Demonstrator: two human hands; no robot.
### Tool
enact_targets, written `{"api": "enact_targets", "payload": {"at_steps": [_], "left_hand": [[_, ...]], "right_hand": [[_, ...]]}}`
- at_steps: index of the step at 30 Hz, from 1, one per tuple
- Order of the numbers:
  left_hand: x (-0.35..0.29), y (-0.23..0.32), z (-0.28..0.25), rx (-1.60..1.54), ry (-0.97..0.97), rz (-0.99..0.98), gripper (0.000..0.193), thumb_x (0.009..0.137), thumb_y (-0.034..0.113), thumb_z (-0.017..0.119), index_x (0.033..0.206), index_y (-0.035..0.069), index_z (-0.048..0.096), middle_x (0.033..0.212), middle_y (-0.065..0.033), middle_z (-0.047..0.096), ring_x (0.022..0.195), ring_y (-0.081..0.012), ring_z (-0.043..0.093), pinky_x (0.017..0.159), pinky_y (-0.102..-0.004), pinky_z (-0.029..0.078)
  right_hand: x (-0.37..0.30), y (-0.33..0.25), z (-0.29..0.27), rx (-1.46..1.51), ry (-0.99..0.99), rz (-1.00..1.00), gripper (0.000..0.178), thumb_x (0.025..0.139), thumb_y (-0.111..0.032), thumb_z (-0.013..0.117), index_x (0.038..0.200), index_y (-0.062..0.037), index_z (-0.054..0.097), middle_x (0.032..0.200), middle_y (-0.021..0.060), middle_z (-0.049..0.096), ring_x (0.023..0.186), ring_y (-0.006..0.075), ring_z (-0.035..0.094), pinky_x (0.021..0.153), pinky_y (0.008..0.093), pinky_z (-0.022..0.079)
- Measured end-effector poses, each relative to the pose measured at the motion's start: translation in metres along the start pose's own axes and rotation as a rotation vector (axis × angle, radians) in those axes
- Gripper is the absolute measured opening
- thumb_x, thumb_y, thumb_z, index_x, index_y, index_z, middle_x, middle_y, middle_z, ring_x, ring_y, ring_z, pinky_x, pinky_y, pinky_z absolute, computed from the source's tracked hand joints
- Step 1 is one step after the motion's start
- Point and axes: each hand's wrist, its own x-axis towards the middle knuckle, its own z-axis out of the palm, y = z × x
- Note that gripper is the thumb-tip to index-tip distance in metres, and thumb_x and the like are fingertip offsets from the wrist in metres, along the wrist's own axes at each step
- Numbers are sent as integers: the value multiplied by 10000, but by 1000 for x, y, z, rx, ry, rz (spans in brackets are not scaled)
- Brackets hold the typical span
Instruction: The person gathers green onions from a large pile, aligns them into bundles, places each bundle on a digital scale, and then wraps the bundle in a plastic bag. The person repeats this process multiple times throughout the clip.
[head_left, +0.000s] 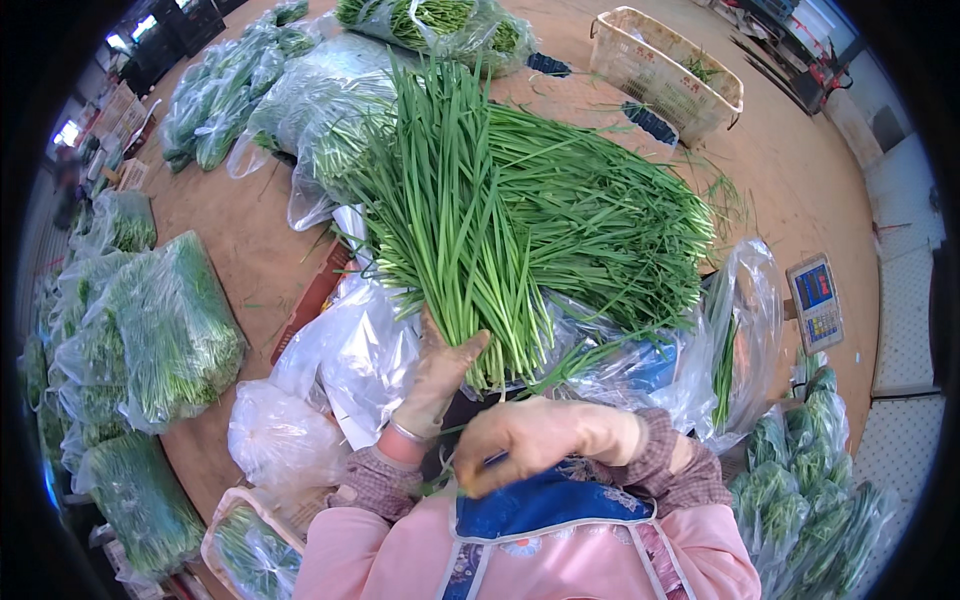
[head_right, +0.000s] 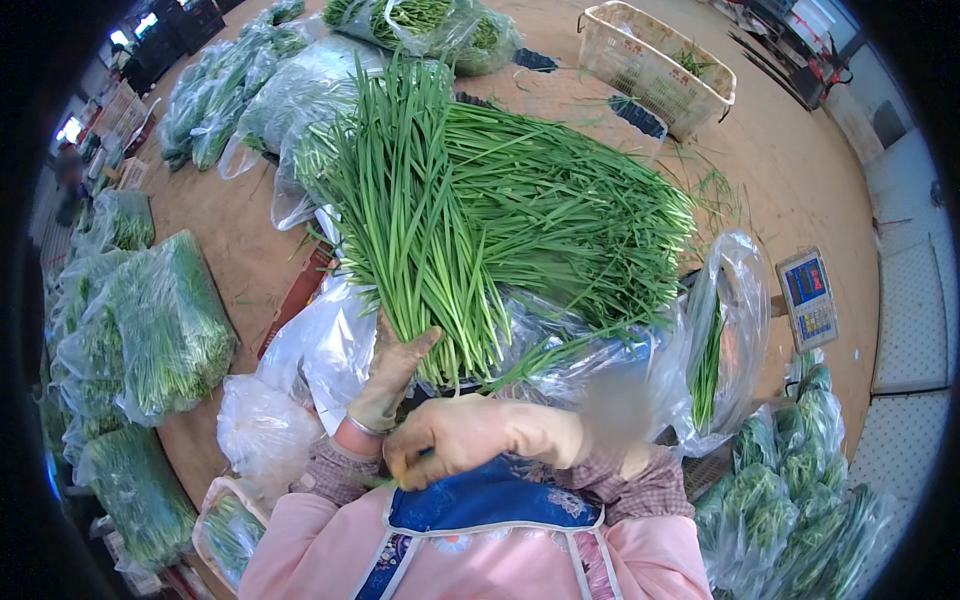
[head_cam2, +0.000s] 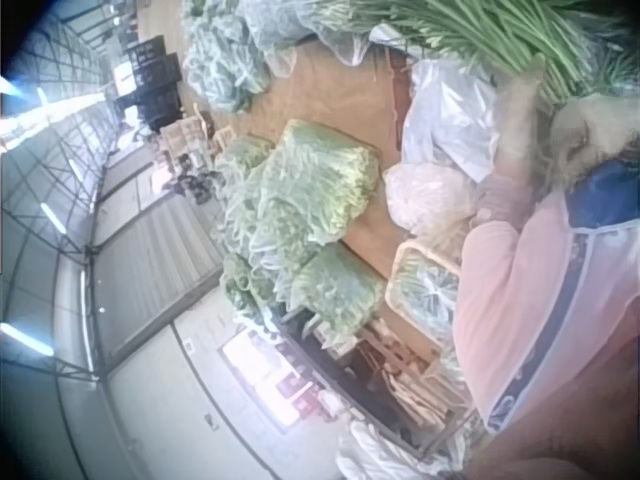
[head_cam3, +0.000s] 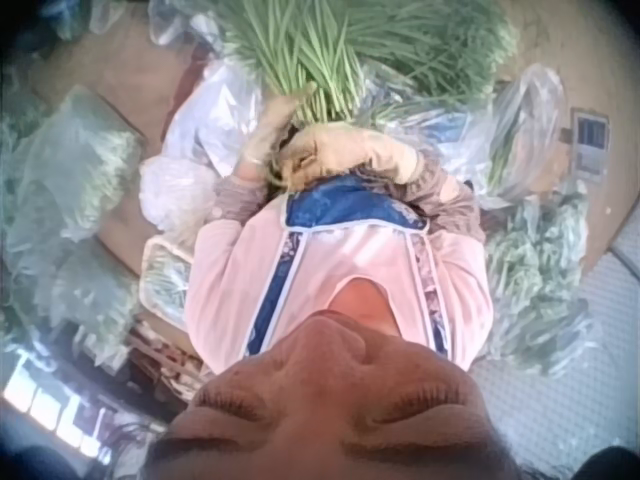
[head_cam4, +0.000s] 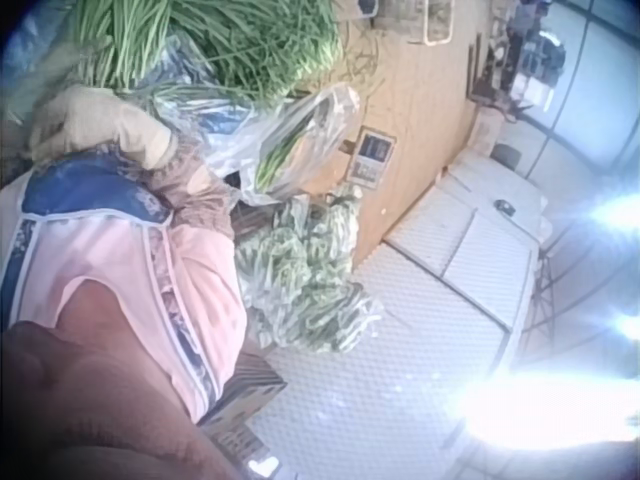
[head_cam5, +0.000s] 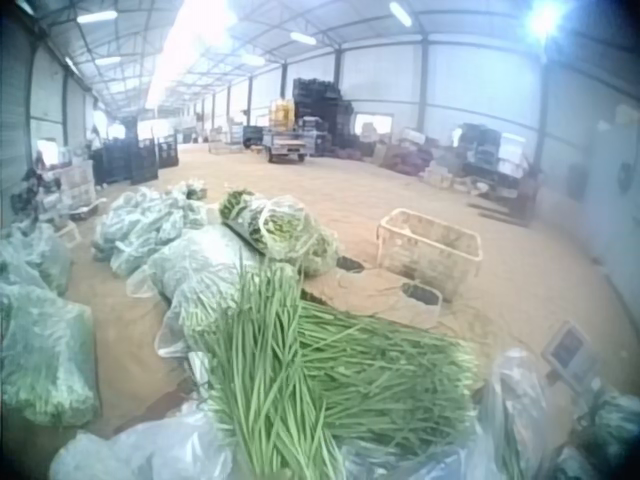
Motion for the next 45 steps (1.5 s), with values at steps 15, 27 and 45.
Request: {"api": "enact_targets", "payload": {"at_steps": [15, 27, 45], "left_hand": [[2, 22, -14, -697, -230, -218, 632, 838, 220, 658, 1352, 58, 328, 1302, -61, 455, 1201, -183, 426, 1023, -329, 340], [-18, 74, 21, -958, -315, -187, 540, 843, 178, 626, 1306, 25, 392, 1237, -103, 515, 1109, -231, 528, 951, -374, 448], [-10, 15, -20, -852, -307, -283, 567, 803, 260, 695, 1264, 66, 429, 1159, -59, 544, 1072, -200, 525, 945, -373, 434]], "right_hand": [[-23, 85, -50, -641, 1097, 453, 762, 810, -447, 604, 1285, 99, 364, 1215, 316, 477, 1143, 397, 481, 981, 410, 389], [-23, 33, -12, -369, 1396, -146, 608, 791, 21, 589, 1347, 18, 343, 1330, 161, 419, 1232, 240, 402, 1021, 325, 329], [-32, 34, -38, -448, 921, 739, 573, 806, -363, 631, 1205, 19, 475, 1053, 176, 619, 881, 330, 628, 769, 384, 507]]}}
